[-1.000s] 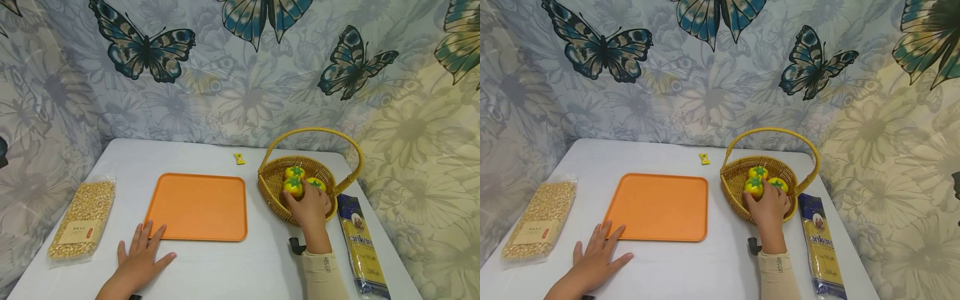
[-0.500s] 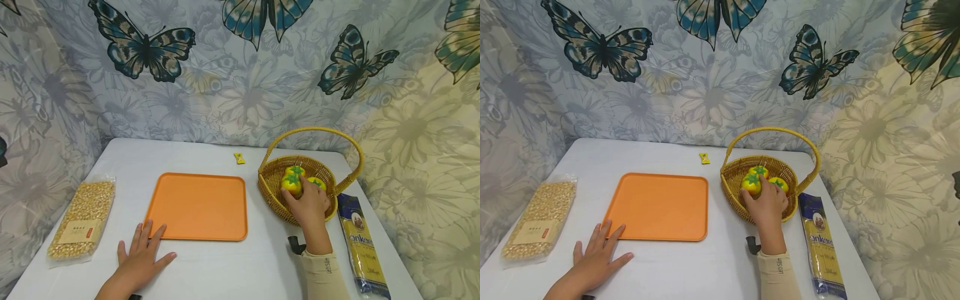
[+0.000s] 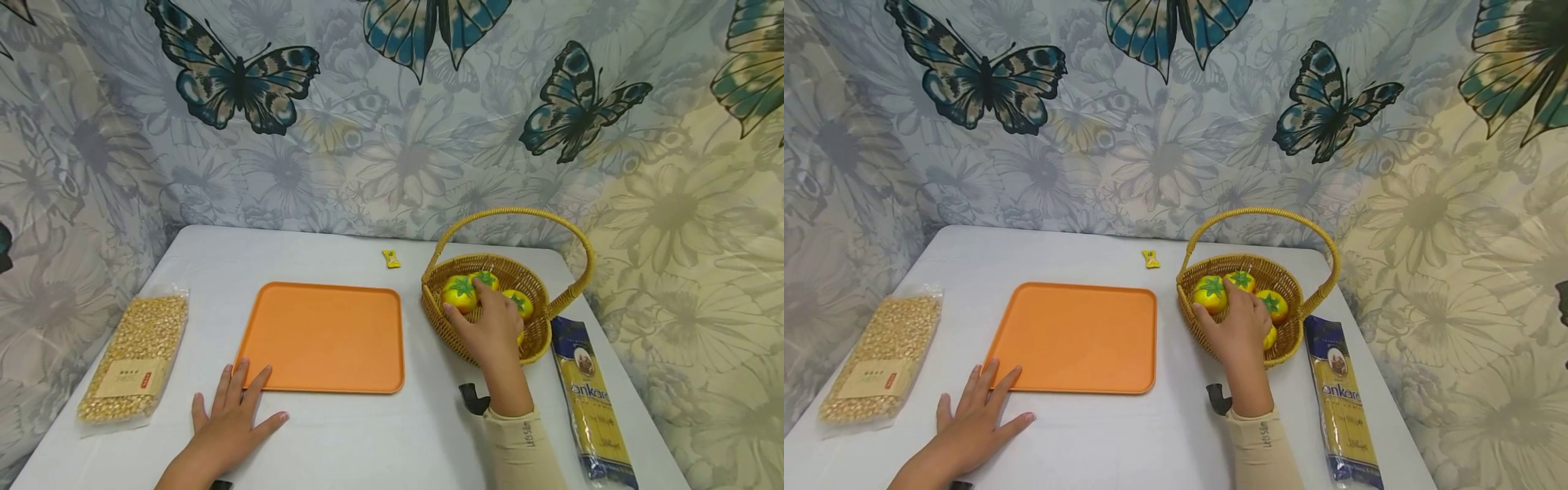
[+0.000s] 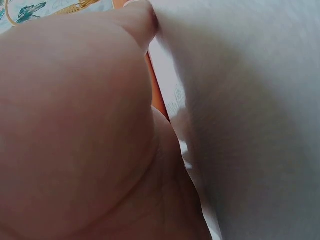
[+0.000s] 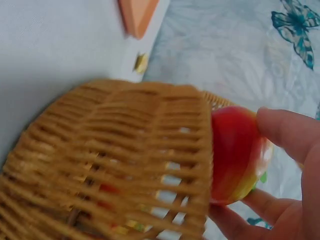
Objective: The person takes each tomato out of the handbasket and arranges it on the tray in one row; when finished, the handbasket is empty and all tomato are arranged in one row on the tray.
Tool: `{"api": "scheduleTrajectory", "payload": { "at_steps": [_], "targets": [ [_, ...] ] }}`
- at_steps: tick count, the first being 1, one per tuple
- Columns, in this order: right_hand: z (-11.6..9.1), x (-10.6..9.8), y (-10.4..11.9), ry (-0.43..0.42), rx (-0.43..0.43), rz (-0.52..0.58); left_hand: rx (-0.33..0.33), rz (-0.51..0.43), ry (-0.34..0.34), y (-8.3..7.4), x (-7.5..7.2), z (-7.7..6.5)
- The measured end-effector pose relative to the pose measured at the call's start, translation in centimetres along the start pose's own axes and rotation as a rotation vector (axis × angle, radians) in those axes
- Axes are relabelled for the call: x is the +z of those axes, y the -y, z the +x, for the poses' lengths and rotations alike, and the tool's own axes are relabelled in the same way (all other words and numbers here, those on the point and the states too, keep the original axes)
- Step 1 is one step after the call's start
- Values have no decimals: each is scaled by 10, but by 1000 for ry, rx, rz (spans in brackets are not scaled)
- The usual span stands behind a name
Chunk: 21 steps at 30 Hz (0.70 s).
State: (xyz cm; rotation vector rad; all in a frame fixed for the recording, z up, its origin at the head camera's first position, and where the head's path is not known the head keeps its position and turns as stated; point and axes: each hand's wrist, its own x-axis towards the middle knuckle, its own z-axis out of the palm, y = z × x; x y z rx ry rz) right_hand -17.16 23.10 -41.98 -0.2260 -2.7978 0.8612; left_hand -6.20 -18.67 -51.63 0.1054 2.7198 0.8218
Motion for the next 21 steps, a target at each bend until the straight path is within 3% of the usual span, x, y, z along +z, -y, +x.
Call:
{"api": "scheduleTrajectory", "payload": {
  "at_steps": [21],
  "targets": [
    [-1,19,28,46,-75,13,-6,-3,9,-1,-2,0]
  ]
}}
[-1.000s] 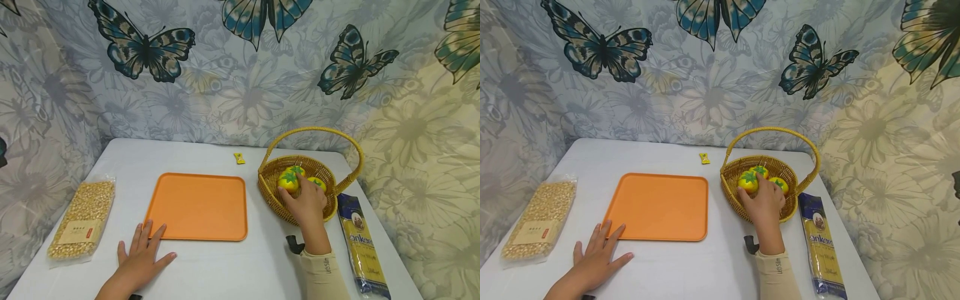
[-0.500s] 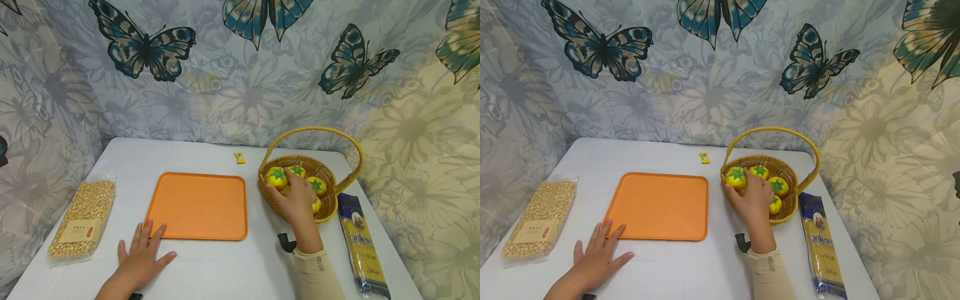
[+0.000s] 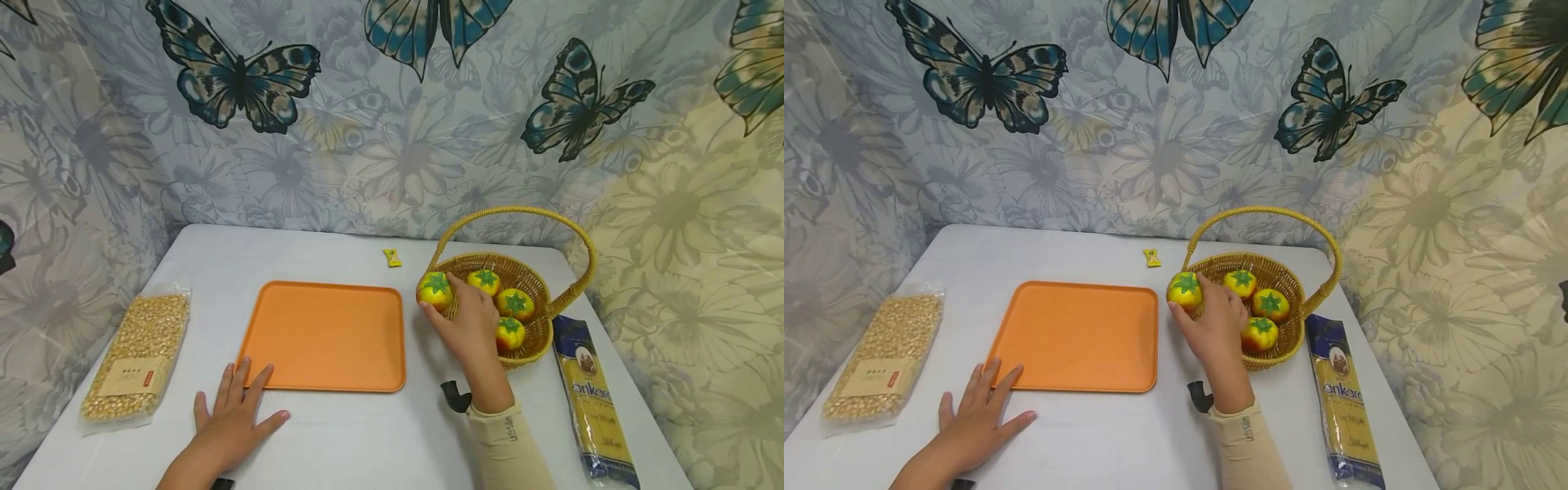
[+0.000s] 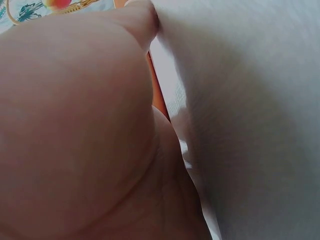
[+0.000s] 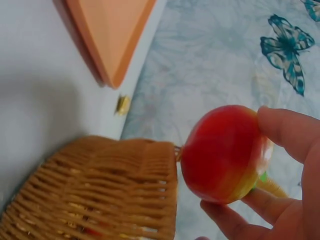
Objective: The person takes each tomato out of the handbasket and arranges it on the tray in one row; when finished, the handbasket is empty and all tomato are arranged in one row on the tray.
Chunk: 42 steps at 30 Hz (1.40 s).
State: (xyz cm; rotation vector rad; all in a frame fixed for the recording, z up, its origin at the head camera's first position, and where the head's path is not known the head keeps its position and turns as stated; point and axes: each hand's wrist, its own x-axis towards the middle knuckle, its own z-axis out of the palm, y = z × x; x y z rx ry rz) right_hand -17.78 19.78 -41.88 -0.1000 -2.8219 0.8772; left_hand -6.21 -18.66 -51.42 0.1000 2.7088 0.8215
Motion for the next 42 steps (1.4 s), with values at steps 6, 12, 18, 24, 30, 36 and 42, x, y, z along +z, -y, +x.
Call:
{"api": "scheduleTrajectory", "payload": {
  "at_steps": [6,12,18,24,30,36,42],
  "targets": [
    [-1,4,8,9,-10,0,4,4,-6,0,0,1],
    [-3,11,11,18,-24,23,3,2,-3,0,-1,1],
    [-5,18,16,32,-37,31,-3,6,-2,-2,-3,2],
    [-7,28,19,59,-51,60,-3,-5,5,-3,-3,1],
    [-9,40,21,83,-59,57,-6,9,4,-3,-3,1],
    [-11,48,24,77,-76,28,-7,10,-1,-2,-1,1],
    [-13,57,23,65,-93,3,-7,11,3,0,0,1]
  ]
}}
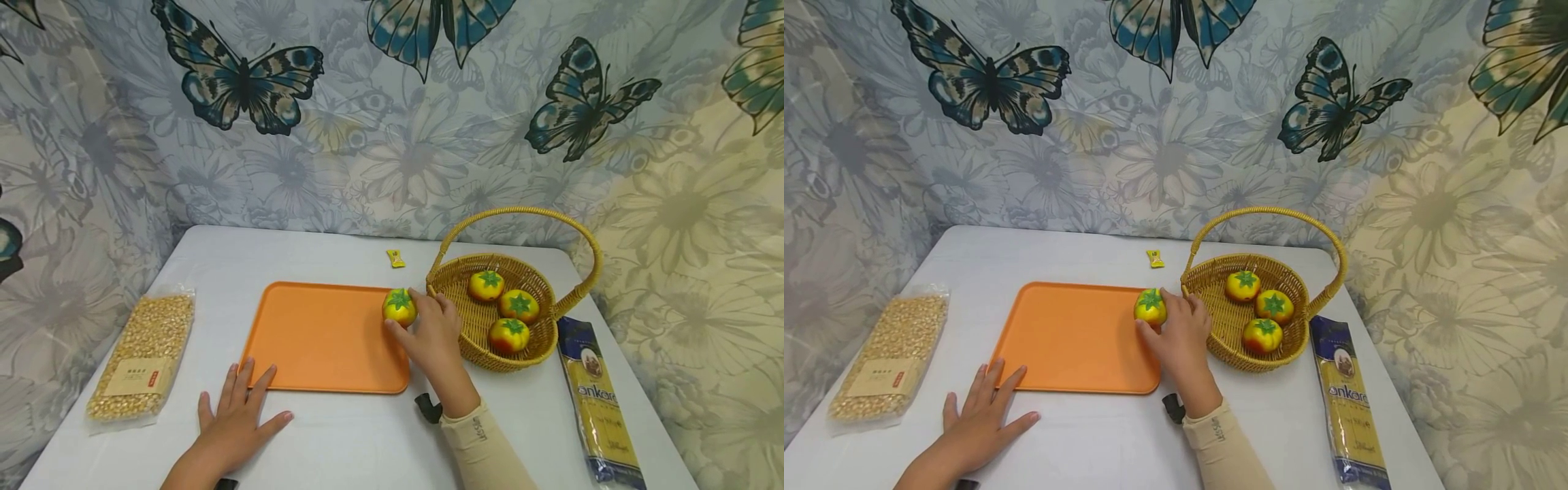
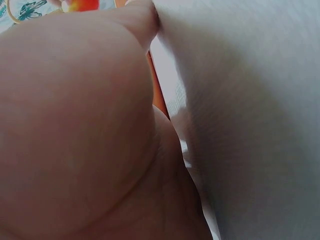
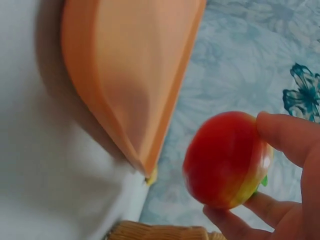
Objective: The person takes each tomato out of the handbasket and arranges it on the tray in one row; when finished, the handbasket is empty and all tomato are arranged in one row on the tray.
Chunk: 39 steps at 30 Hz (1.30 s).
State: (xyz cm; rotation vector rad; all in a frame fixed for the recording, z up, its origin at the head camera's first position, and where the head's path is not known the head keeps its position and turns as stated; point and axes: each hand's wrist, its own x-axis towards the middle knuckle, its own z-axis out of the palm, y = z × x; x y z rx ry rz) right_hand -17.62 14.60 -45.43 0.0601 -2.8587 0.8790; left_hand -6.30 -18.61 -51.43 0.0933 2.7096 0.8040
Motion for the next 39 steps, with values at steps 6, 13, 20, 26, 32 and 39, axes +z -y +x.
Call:
{"api": "scheduleTrajectory", "payload": {
  "at_steps": [6,13,20,26,32,39],
  "targets": [
    [-1,8,-3,-20,-21,-42,2,3,-3,0,0,0],
    [-1,17,-7,-36,-30,-103,4,-4,-2,-2,-1,-1],
    [-3,22,-10,-20,-47,-153,9,-6,-4,-3,-2,-2],
    [-3,24,-10,12,-42,-215,6,-16,1,-3,-3,-2],
    [-2,24,-7,29,-34,-228,6,-8,5,-1,-2,-1],
    [-2,24,-7,46,-24,-241,16,-8,-7,-1,-1,-2]
  ]
}}
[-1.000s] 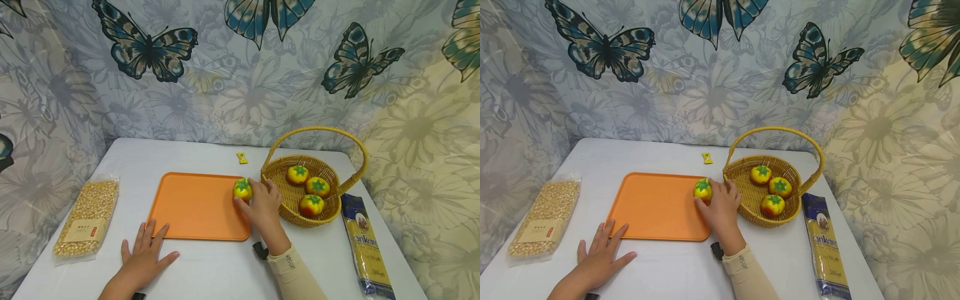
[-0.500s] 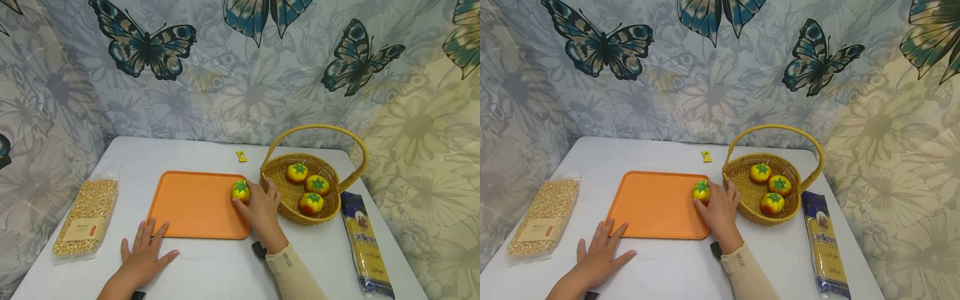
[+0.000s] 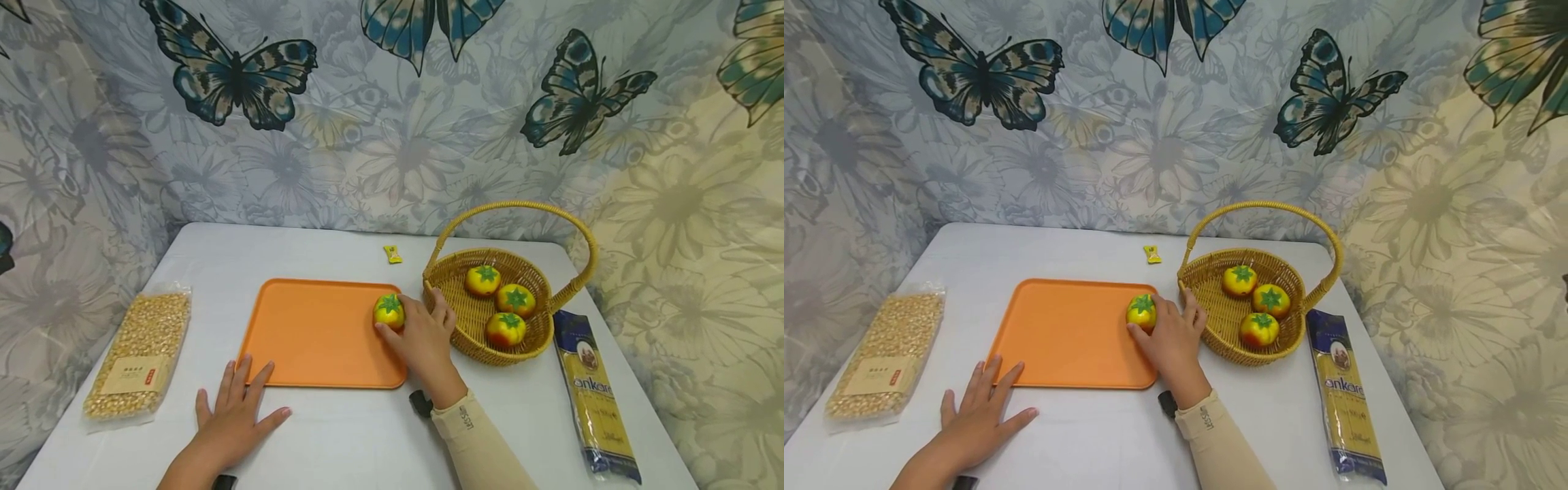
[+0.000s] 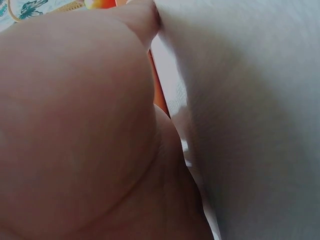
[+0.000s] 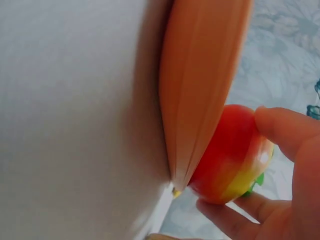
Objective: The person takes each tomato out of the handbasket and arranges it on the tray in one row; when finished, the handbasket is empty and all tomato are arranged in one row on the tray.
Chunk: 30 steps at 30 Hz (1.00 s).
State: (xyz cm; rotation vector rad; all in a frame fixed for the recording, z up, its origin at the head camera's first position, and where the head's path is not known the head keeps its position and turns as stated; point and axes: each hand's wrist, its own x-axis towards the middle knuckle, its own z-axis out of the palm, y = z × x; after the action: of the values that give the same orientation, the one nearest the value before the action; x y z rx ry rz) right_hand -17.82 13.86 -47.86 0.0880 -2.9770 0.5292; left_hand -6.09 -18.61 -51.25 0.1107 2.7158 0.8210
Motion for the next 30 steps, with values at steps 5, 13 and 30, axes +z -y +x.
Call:
{"api": "scheduleTrajectory", "payload": {
  "at_steps": [5,13,30],
  "targets": [
    [-1,1,-2,9,-9,-7,1,-6,0,0,-1,0],
    [-3,-2,-4,23,-40,25,-9,8,8,-2,0,1],
    [-2,-11,-7,95,-73,59,-9,5,6,0,1,1]
  ]
}}
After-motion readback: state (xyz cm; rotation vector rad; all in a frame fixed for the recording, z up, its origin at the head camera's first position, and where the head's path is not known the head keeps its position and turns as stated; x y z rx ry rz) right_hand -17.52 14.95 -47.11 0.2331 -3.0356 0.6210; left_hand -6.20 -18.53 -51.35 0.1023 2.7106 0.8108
